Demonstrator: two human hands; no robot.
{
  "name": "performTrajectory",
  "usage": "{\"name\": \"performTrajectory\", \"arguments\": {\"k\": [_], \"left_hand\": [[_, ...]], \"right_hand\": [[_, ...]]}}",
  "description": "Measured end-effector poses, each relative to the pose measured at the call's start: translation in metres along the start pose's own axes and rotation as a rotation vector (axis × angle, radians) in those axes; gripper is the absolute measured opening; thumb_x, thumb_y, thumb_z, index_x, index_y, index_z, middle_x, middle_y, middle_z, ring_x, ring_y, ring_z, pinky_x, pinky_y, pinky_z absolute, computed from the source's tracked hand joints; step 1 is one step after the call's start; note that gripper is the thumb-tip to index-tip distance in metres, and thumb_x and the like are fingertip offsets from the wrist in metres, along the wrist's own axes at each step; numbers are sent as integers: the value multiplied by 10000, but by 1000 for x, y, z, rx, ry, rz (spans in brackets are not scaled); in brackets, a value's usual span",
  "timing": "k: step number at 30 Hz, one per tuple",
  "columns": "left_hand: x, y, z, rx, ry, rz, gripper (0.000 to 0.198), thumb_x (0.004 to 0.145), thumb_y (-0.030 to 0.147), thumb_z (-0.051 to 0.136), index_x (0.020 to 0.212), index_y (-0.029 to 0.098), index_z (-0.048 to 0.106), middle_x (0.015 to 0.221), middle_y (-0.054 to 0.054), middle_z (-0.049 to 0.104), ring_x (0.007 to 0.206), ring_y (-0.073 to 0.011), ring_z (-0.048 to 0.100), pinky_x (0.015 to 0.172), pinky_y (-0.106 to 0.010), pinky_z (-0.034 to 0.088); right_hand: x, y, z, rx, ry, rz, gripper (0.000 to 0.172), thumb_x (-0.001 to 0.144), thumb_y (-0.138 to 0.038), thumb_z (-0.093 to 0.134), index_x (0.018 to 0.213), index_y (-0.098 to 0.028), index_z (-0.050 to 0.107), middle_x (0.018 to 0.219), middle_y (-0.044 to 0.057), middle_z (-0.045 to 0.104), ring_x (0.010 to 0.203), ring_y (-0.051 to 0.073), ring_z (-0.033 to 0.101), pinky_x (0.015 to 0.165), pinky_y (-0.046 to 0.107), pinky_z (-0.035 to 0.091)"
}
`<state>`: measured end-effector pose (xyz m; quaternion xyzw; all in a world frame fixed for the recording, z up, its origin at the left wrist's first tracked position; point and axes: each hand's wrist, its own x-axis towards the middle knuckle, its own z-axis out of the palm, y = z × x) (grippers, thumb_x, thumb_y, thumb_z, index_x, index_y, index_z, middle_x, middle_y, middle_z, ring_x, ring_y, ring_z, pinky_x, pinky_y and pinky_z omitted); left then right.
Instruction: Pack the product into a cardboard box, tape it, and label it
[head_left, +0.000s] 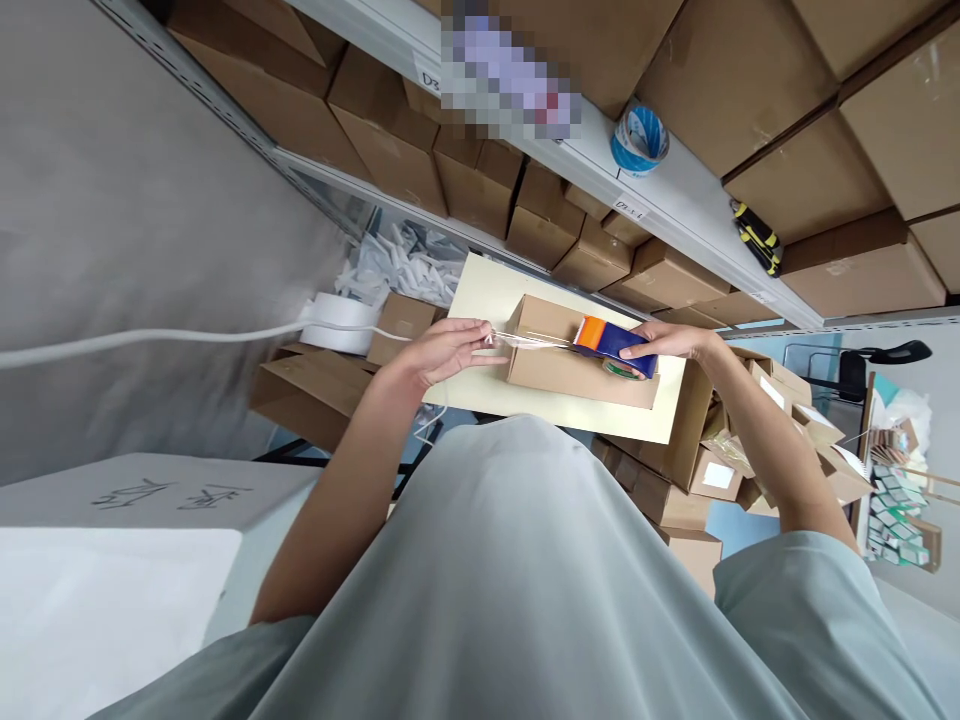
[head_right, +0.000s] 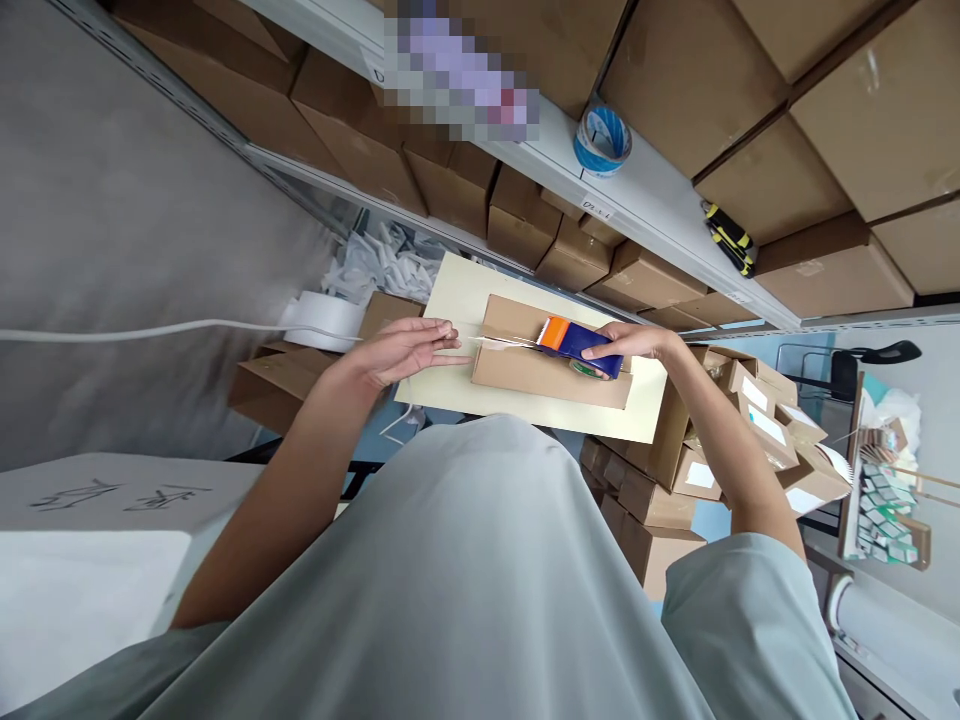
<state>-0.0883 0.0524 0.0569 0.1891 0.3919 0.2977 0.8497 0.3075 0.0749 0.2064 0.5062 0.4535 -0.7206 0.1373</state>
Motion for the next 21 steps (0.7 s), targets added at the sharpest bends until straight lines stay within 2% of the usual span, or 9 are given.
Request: {"name": "performTrajectory", "arguments": {"k": [5, 10, 15, 21], "left_hand": [[9, 8, -10, 169, 62, 25, 327, 757, 307, 1023, 781, 134, 747, 867, -29, 681, 860, -169, 673, 1149, -708, 603], [16, 4, -24, 246, 62, -24, 353, 717, 337, 1033, 788, 145, 746, 867, -31, 679, 852, -176, 668, 1131, -679, 626], [28, -19, -31, 301, 164, -85, 330, 695, 315, 1024, 780, 157, 746, 854, -42, 701, 860, -194, 697, 1117, -622, 647], [49, -50, -12, 401, 218, -125, 321, 721, 364, 1003, 809, 176, 759, 818, -52, 757, 824, -202, 740, 1059, -465, 653]], "right_hand": [[7, 8, 12, 7, 10, -22, 658, 770, -765, 939, 881, -152, 729, 726, 21, 754, 653, 140, 678, 688, 267, 584], [13, 11, 20, -3, 83, 7, 697, 663, -754, 1001, 902, -173, 699, 745, 13, 761, 647, 143, 692, 665, 265, 584], [18, 7, 24, -20, 80, 55, 710, 616, -762, 1006, 875, -179, 695, 743, 14, 760, 665, 157, 702, 692, 281, 588], [25, 6, 30, -80, 85, 55, 689, 627, -784, 978, 802, -175, 707, 724, 14, 745, 659, 150, 667, 677, 274, 540]]}}
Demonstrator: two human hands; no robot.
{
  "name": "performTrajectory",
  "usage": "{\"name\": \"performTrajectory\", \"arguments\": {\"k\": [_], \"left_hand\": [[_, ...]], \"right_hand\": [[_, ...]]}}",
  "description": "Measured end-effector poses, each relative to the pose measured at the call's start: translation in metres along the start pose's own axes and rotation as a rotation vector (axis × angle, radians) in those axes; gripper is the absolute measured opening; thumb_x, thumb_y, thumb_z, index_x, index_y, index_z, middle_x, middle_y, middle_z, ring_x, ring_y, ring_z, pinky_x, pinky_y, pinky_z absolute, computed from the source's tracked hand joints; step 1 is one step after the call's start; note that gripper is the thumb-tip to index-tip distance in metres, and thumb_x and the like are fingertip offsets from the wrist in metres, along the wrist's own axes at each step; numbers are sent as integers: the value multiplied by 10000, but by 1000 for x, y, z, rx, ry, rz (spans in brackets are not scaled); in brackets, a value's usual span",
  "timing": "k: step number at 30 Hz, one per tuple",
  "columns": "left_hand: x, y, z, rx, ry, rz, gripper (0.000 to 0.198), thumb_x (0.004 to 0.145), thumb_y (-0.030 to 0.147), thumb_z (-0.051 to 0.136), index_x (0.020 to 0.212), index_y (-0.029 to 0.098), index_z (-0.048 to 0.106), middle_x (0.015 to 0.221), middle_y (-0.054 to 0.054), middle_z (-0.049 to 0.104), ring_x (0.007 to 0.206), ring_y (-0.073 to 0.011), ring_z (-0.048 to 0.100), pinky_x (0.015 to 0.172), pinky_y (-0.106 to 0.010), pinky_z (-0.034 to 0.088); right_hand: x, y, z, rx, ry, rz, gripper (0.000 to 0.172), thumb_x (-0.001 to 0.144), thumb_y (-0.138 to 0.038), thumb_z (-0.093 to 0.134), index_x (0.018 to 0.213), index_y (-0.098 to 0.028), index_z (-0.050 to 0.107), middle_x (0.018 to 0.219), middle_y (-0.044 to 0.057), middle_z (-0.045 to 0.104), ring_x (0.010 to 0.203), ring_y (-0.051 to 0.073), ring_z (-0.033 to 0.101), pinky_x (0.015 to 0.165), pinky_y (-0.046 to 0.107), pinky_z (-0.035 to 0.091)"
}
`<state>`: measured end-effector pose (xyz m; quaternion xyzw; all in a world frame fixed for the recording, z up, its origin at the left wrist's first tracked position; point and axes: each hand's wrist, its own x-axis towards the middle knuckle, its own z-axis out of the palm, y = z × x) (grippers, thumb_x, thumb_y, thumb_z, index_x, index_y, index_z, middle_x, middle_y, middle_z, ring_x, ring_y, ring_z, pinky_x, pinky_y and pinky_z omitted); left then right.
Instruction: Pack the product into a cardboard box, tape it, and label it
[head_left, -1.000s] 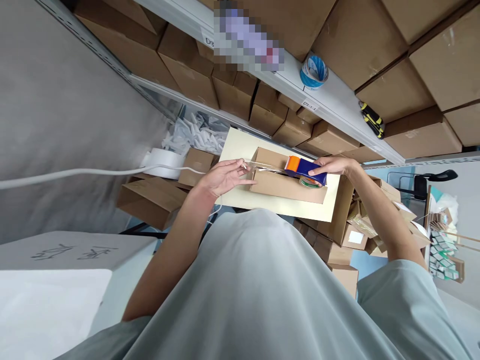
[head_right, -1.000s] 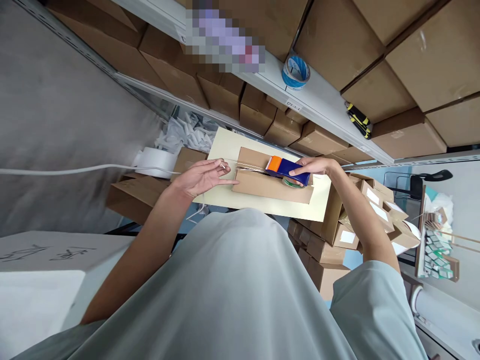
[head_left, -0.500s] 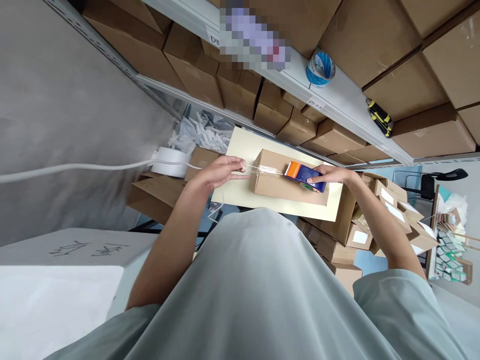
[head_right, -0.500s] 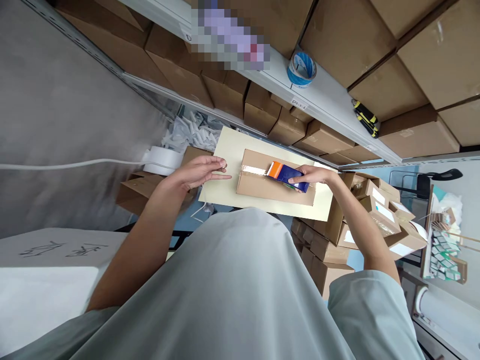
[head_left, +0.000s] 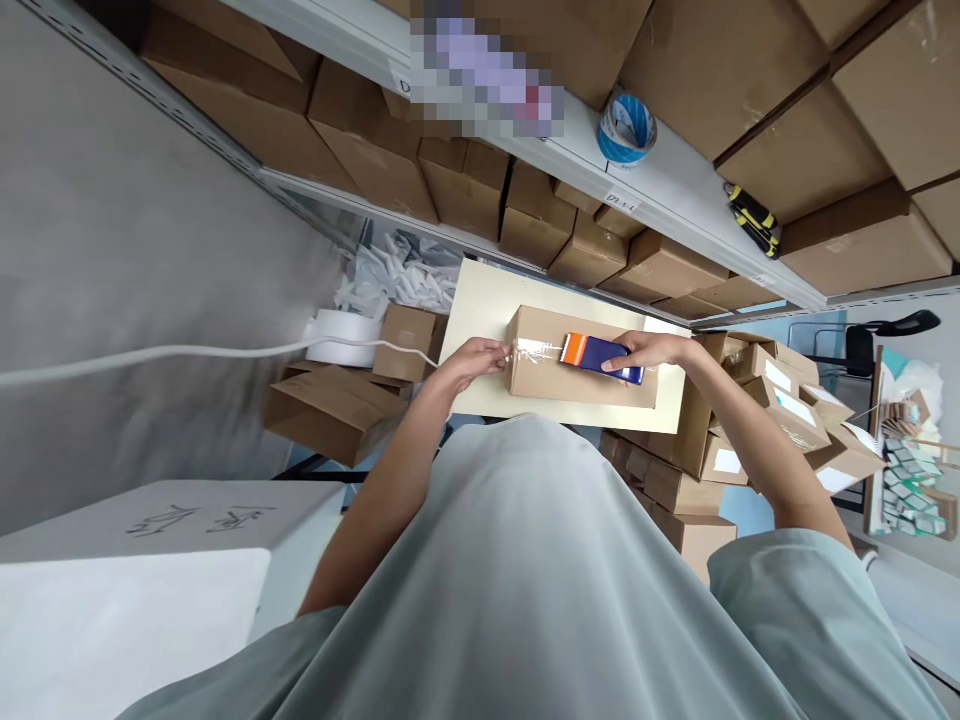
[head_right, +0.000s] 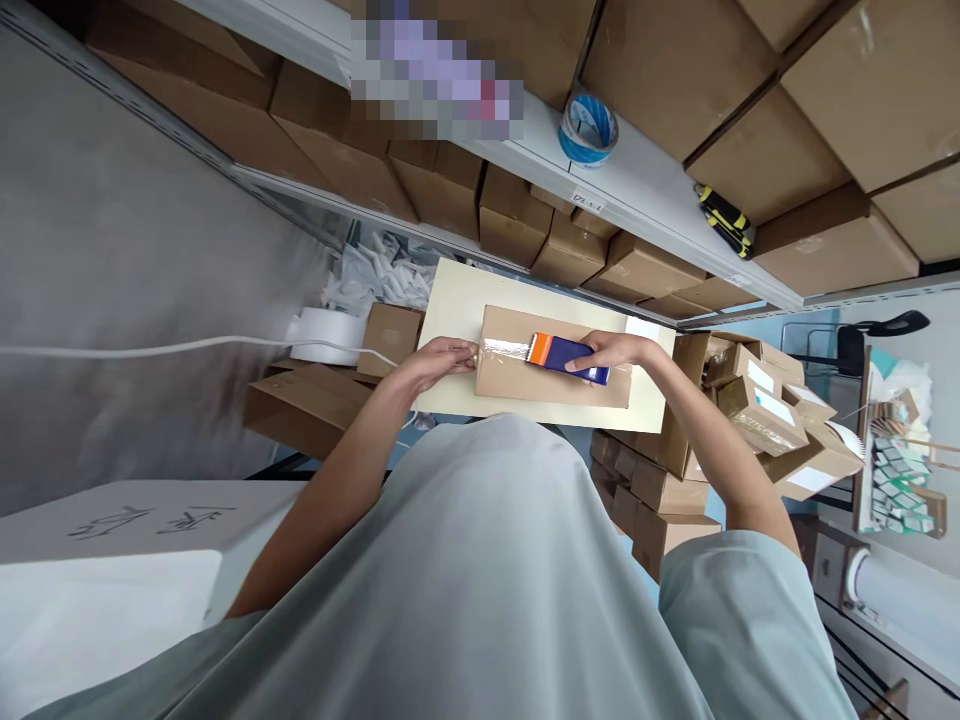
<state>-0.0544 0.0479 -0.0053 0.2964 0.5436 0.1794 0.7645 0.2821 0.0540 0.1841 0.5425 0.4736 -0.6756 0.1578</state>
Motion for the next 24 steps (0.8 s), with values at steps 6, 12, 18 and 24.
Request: {"name": "performTrajectory", "arguments": {"k": [6, 12, 18, 24], "left_hand": [[-2, -7, -5, 149, 159, 36, 800, 694, 381, 1025, 1390, 179, 688, 1027, -96, 842, 999, -274, 804, 1080, -492, 625], [-51, -29, 33, 234, 173, 522, 770, 1038, 565, 663, 1674, 166, 495, 1747, -222, 527, 1612, -341, 546, 1332, -454, 443], [-70, -36, 81, 693, 70, 655, 1354, 890, 623, 844, 1815, 38, 48, 1871, -327, -150, 1770, -466, -44, 1438, -611, 144], [-61, -10, 110, 1070, 168, 723, 1251, 971, 725, 704, 1796, -35, 151, 1879, -331, 18, 1778, -458, -50, 1421, -659, -54]], "right_hand": [[4, 5, 5, 3, 5, -10, 678, 630, -781, 982, 809, -184, 717, 707, 11, 742, 633, 155, 661, 659, 282, 539], [0, 3, 12, 20, 46, -2, 685, 610, -757, 1016, 826, -175, 726, 719, 23, 754, 646, 156, 669, 659, 282, 543], [1, 0, 8, 14, 13, -24, 726, 603, -819, 997, 789, -176, 716, 697, 29, 750, 635, 157, 664, 695, 302, 573], [6, 1, -1, -22, -64, -33, 762, 596, -869, 974, 778, -158, 769, 771, 84, 807, 673, 184, 720, 717, 309, 620]]}}
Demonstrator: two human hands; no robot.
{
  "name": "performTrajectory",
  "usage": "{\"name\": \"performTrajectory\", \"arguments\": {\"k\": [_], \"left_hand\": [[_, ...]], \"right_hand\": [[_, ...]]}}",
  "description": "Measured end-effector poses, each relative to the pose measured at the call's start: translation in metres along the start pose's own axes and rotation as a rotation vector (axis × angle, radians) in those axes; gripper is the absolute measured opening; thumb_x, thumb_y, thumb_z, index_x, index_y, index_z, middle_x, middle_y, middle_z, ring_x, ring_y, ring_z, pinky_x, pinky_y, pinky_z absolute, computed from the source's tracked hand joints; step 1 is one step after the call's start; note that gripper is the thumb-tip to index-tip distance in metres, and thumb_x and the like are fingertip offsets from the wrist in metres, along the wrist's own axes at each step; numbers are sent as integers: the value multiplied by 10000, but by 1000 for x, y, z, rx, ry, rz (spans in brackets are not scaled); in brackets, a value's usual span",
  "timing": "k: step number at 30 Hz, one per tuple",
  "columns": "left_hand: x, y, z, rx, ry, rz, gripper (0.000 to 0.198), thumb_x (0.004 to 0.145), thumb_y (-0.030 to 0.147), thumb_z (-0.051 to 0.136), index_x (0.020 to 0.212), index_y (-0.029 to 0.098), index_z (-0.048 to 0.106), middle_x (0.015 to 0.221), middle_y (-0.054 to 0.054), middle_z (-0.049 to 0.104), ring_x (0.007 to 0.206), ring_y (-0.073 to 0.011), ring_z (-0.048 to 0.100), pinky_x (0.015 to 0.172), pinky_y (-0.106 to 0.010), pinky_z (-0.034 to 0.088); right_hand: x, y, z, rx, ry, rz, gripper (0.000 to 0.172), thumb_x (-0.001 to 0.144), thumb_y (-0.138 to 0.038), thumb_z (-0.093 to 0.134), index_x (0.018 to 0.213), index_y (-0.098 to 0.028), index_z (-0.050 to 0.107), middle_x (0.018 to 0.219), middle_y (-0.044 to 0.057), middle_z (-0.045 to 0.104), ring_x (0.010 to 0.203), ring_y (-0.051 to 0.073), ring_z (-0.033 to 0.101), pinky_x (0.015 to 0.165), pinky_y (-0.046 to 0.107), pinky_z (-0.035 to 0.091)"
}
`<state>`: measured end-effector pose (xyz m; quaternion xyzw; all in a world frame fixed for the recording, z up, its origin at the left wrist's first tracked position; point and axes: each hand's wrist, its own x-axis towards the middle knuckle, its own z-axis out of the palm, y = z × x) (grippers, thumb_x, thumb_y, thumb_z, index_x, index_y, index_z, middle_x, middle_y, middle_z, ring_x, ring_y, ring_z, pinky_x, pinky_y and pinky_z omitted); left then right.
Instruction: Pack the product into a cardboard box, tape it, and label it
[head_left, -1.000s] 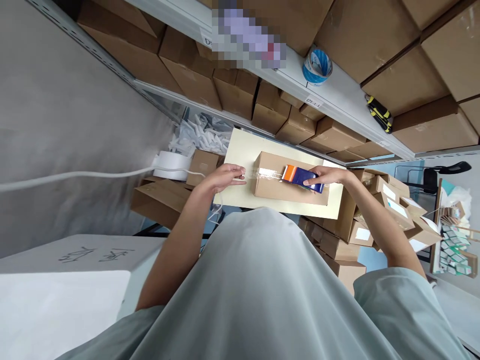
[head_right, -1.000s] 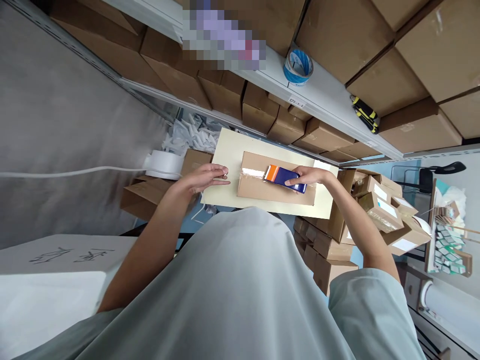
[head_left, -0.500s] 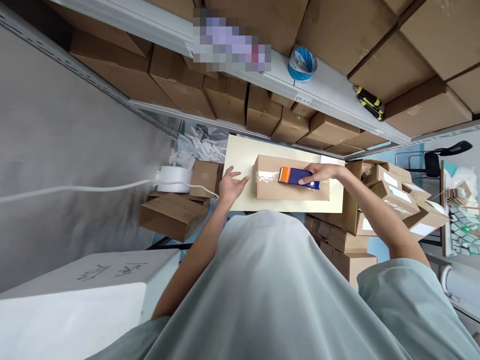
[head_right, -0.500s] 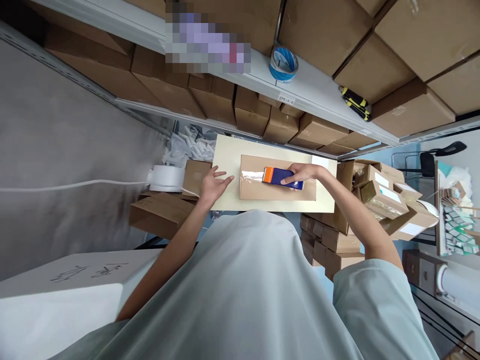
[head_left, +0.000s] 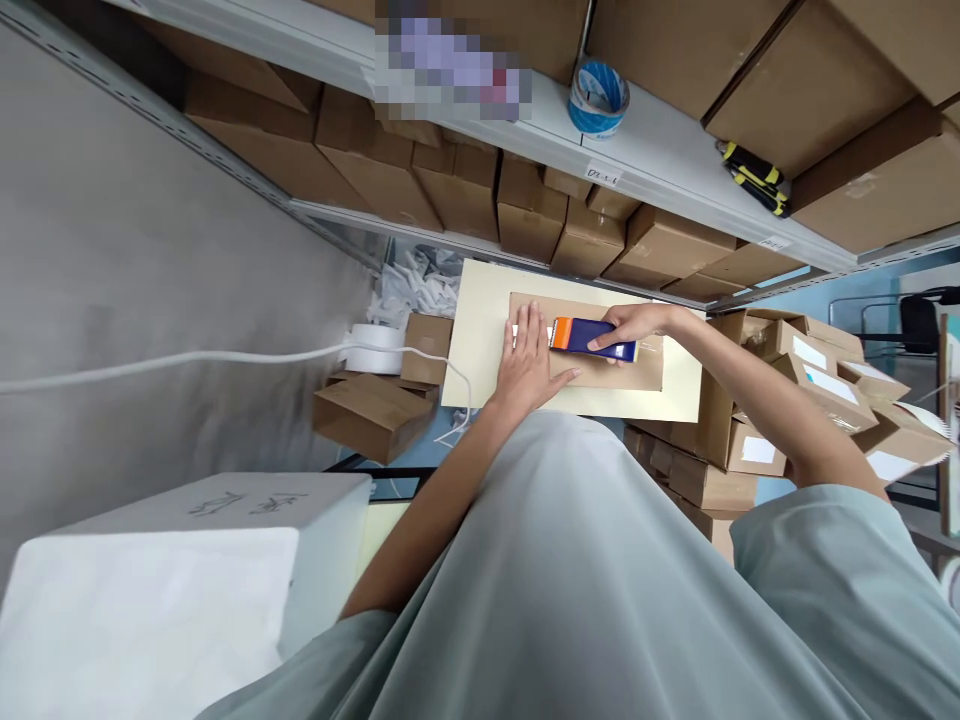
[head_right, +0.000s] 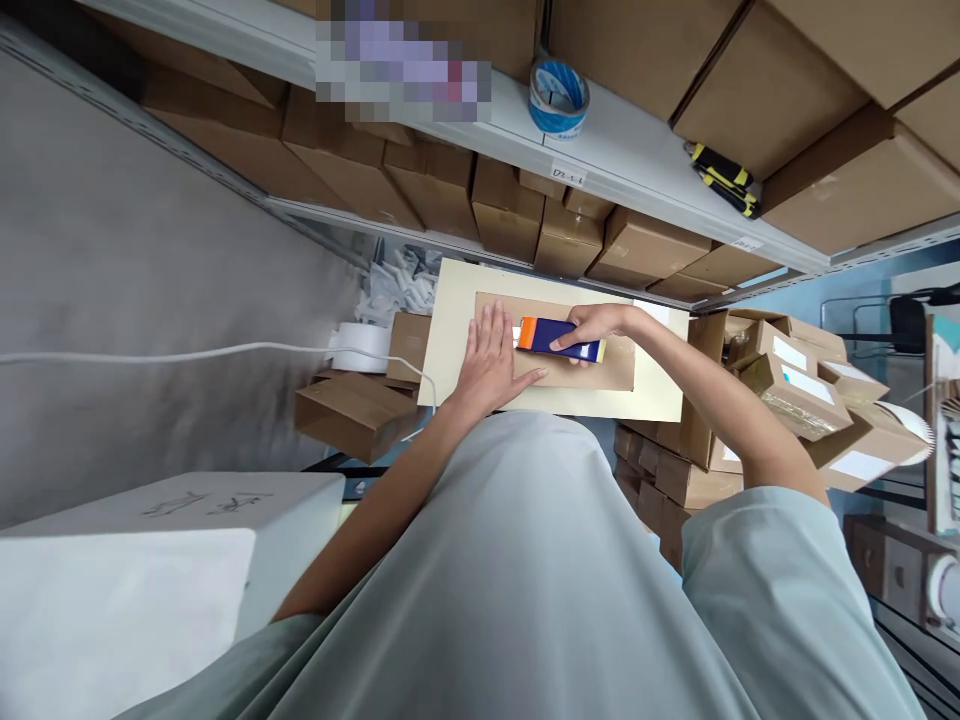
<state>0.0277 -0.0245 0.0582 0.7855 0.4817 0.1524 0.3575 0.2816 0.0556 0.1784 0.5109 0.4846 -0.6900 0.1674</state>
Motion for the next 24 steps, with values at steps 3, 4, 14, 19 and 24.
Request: {"name": "performTrajectory", "arguments": {"k": [3, 4, 14, 19, 24], "left_hand": [[5, 8, 5, 67, -4, -36, 1224, 990, 774, 635, 1803, -15, 172, 1885, -306, 73, 1787, -437, 15, 1427, -630, -63], [5, 8, 7, 77, -1, -44, 1226, 991, 788, 621, 1804, -13, 173, 1887, -301, 79, 1788, -433, 20, 1429, -623, -60], [9, 4, 7, 117, -21, -100, 1320, 945, 896, 560, 1805, -17, 151, 1885, -315, 71, 1785, -452, -2, 1421, -634, -51], [12, 7, 7, 200, -50, -133, 1350, 946, 920, 495, 1790, -68, 128, 1880, -336, 49, 1784, -457, -6, 1422, -620, -62], [16, 12, 8, 219, -80, -206, 1325, 939, 894, 525, 1805, -25, 124, 1893, -305, 31, 1775, -495, -14, 1413, -676, -37]], "right_hand": [[2, 3, -3, -4, -39, -26, 757, 610, -858, 977, 790, -150, 782, 803, 108, 827, 691, 193, 741, 738, 314, 631], [3, 4, -4, -8, -51, -41, 749, 621, -852, 977, 789, -149, 781, 801, 108, 827, 696, 195, 745, 747, 314, 633], [-47, 65, -44, -24, -133, -132, 670, 687, -804, 975, 788, -173, 775, 722, 64, 797, 694, 217, 762, 695, 322, 608], [-102, 137, -70, 4, -164, -131, 649, 746, -802, 936, 868, -181, 793, 729, 63, 804, 694, 217, 767, 676, 317, 600], [-127, 195, -87, 60, -149, -119, 583, 724, -736, 993, 813, -200, 780, 726, 63, 796, 694, 234, 763, 686, 348, 611]]}}
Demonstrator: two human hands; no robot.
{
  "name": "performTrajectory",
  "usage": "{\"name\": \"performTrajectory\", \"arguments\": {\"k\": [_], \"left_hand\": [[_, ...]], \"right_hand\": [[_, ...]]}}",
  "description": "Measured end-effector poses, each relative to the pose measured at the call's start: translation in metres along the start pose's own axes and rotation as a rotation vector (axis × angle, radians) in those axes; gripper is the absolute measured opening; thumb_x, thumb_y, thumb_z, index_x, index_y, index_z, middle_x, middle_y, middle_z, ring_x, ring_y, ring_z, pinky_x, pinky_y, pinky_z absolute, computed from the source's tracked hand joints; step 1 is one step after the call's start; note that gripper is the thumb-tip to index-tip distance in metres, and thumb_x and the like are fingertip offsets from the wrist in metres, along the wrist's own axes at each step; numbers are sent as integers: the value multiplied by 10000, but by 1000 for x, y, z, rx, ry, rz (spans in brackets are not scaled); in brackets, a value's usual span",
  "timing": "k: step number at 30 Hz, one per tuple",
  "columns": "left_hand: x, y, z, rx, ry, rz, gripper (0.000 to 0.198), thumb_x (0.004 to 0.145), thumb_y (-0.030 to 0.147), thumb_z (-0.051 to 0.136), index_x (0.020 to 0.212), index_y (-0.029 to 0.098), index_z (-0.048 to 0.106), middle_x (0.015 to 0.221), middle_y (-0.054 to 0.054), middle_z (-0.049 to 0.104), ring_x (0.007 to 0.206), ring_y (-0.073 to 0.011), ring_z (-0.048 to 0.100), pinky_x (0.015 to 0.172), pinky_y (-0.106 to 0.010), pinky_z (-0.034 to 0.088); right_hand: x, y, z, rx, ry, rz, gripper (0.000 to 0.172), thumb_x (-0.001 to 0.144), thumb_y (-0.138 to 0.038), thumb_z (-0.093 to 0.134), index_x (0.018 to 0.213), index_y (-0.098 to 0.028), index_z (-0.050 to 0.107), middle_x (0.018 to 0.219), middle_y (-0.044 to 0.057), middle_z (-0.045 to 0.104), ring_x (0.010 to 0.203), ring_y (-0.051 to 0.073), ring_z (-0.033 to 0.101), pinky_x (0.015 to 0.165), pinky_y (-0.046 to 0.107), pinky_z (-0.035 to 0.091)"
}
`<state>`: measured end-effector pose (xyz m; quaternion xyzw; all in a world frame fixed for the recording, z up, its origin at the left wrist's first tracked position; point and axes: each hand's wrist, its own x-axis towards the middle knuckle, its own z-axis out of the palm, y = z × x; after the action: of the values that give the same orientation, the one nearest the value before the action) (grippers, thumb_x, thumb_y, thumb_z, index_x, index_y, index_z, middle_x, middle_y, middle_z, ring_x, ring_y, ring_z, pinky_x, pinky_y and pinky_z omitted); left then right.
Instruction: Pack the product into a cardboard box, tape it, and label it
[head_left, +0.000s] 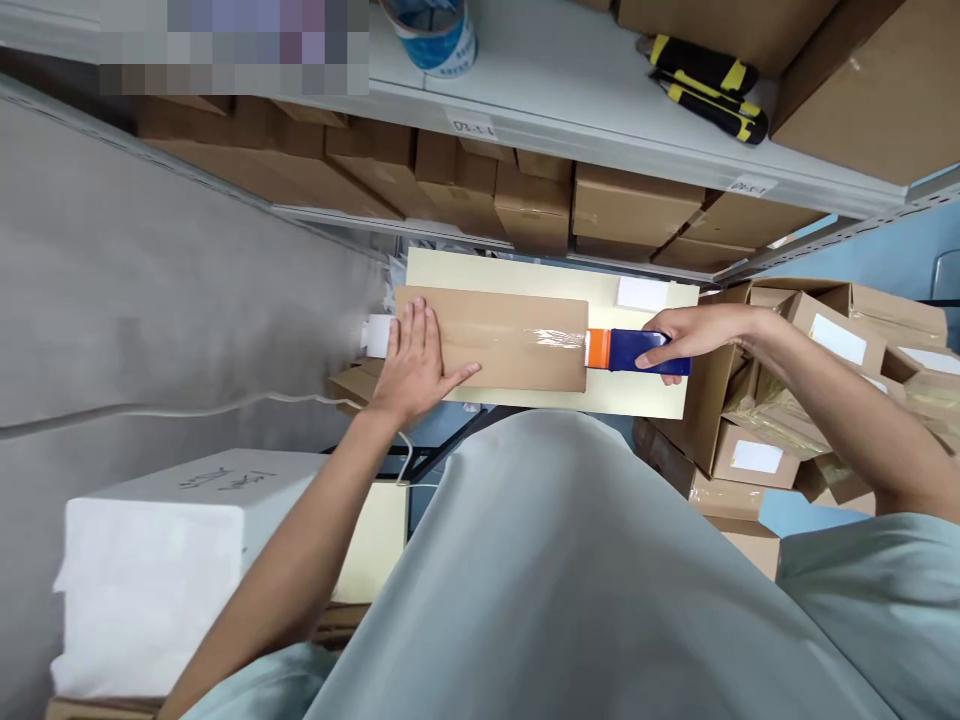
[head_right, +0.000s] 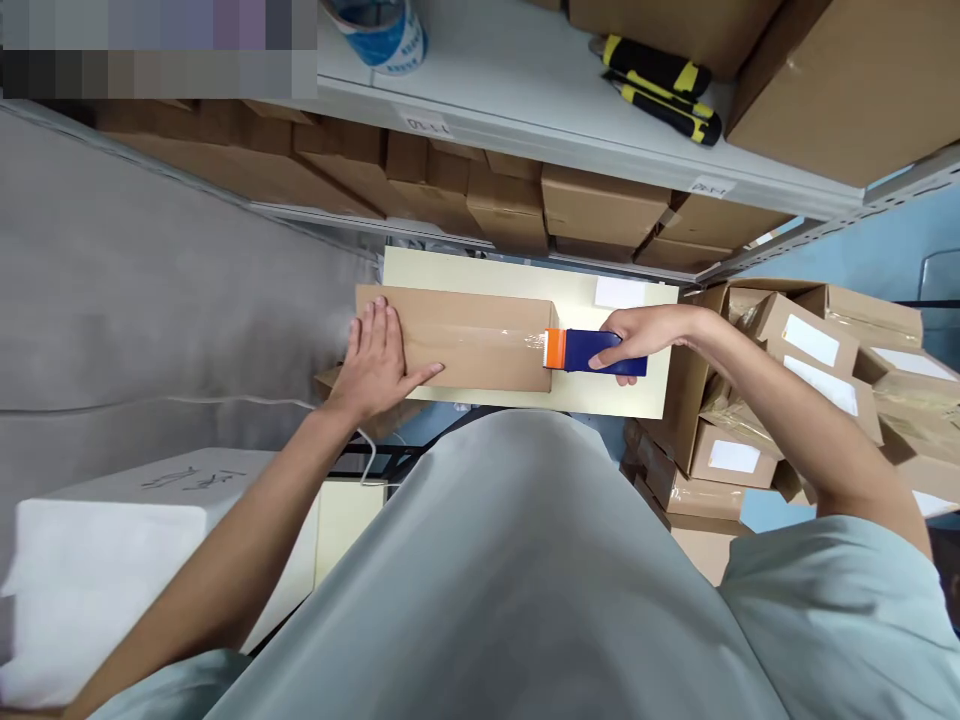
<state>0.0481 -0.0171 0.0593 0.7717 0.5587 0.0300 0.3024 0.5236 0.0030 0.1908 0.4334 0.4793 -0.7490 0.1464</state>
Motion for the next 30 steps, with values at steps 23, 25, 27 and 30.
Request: {"name": "performTrajectory", "arguments": {"k": [23, 25, 27, 30], "left_hand": [[7, 9, -1, 213, -76, -50, 1255, 978, 833, 452, 1786, -72, 129, 1885, -331, 11, 1776, -491, -9, 1405, -701, 27], [5, 9, 0, 215, -72, -41, 1234, 982, 827, 469, 1793, -46, 147, 1887, -326, 9, 1776, -494, -15, 1399, -717, 36], [3, 7, 1, 209, -63, -30, 1221, 986, 828, 479, 1802, -19, 152, 1889, -320, 20, 1774, -501, -13, 1392, -735, 42], [0, 5, 4, 192, -34, 5, 1231, 989, 853, 455, 1802, -18, 147, 1885, -333, 23, 1772, -504, -21, 1387, -745, 38]], "right_hand": [[26, 58, -14, -134, 49, 147, 708, 739, -865, 871, 844, -178, 734, 809, 109, 834, 782, 249, 793, 774, 332, 612], [35, 53, -4, -143, 91, 188, 648, 802, -813, 854, 821, -178, 729, 808, 111, 837, 768, 249, 793, 762, 333, 605], [41, 46, 9, -215, 139, 217, 557, 915, -715, 805, 804, -173, 738, 827, 116, 846, 788, 254, 803, 786, 335, 595], [50, 33, 35, -431, 276, 294, 413, 1050, -528, 706, 880, -162, 795, 913, 132, 867, 904, 291, 825, 861, 357, 582]]}}
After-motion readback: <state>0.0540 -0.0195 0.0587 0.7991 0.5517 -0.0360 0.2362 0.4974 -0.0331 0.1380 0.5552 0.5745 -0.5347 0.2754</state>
